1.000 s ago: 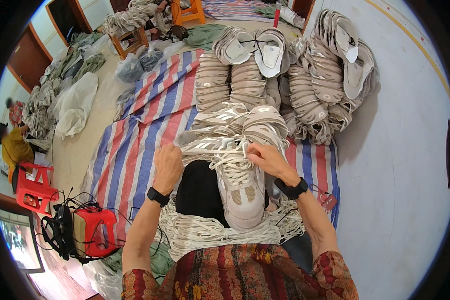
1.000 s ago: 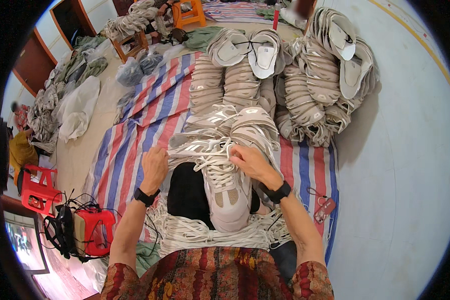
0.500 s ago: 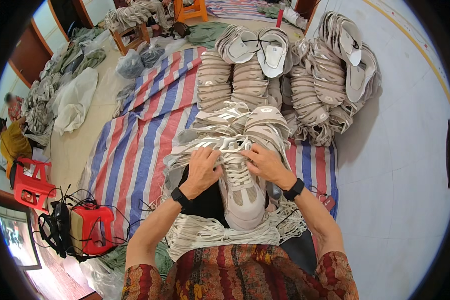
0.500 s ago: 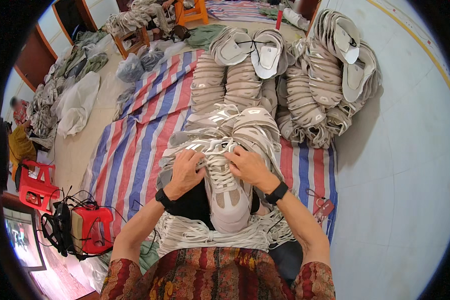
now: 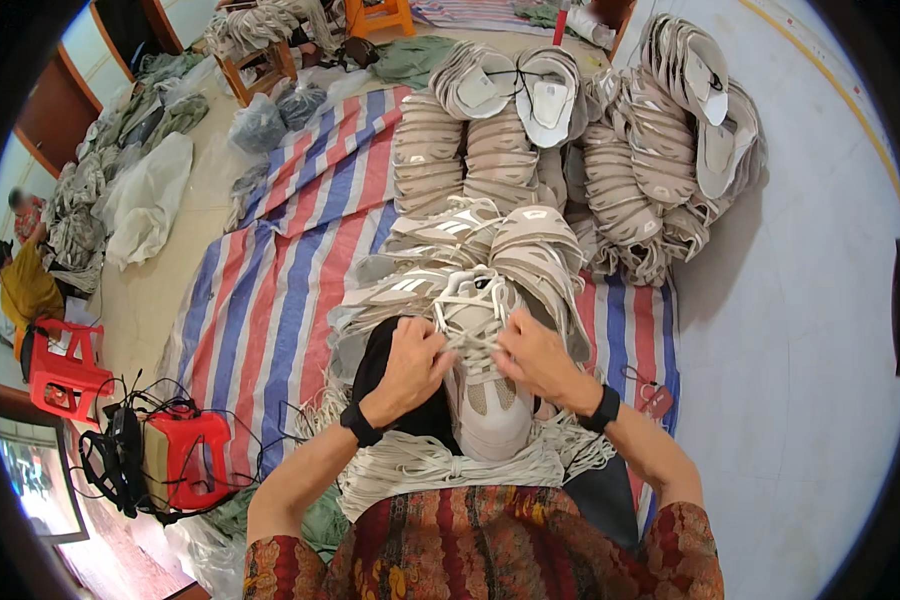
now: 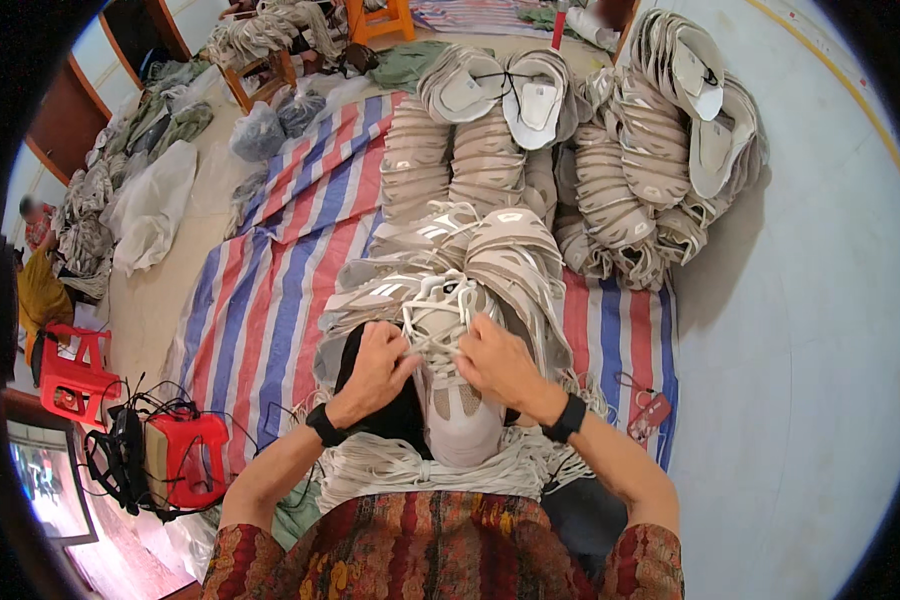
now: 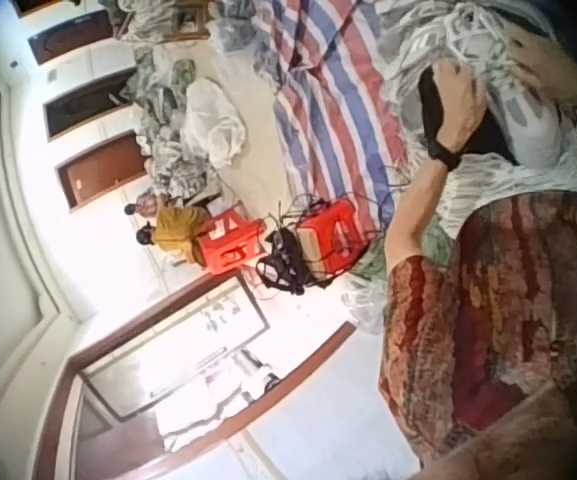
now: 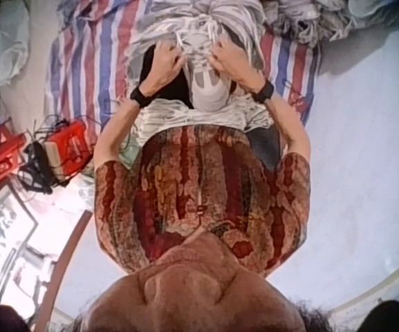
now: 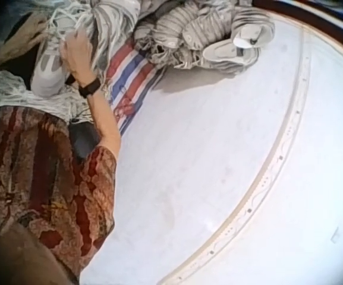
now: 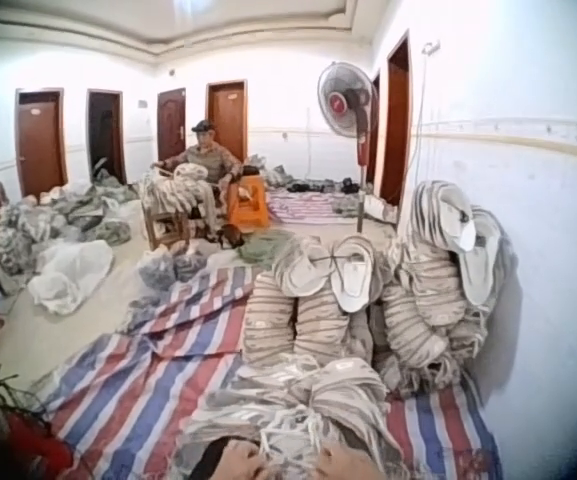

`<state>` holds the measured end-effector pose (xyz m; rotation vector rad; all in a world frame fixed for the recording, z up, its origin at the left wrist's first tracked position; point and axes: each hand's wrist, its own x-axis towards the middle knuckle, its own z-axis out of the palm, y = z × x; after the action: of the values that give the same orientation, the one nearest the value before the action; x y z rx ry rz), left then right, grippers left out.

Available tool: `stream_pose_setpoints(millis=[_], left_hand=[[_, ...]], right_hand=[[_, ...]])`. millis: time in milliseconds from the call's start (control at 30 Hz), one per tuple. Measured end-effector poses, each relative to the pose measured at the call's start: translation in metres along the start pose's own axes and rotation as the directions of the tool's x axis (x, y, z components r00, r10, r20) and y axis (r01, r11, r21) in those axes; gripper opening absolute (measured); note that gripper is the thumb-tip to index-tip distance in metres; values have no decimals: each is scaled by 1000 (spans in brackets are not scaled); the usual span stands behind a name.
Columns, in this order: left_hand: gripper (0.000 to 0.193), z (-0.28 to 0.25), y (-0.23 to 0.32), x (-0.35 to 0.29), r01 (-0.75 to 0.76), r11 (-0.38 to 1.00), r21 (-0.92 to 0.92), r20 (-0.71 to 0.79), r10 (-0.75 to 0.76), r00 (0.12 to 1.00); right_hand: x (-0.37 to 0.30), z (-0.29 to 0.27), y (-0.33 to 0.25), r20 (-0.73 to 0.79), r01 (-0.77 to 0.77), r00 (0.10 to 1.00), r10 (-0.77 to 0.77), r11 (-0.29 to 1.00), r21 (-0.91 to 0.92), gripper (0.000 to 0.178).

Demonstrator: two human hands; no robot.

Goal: The recorder is lacing a white and tan athletic shoe while sitting among stacks of similar shoe uppers.

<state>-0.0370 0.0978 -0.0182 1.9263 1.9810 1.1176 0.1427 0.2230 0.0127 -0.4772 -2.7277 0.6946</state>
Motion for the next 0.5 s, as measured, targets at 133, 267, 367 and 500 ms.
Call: stream_pose_setpoints(millis=[133, 267, 367, 500], left_hand=[[25, -13, -1, 10, -38, 993, -109, -2, 38, 999], [25, -31, 13, -30, 201, 930, -309, 376, -75, 924], [29, -21, 25, -74, 73, 925, -374, 563, 163, 810], [48, -12, 50, -89, -73, 955, -288, 553, 228, 801]], right_hand=[[20, 2, 19, -141, 101, 986, -86, 990, 103, 23], [43, -36, -6, -21, -98, 994, 110, 945, 312, 23], [64, -30, -9, 92, -142, 989, 118, 932, 332, 27], [93, 4, 2, 120, -51, 992, 41, 996, 78, 32]])
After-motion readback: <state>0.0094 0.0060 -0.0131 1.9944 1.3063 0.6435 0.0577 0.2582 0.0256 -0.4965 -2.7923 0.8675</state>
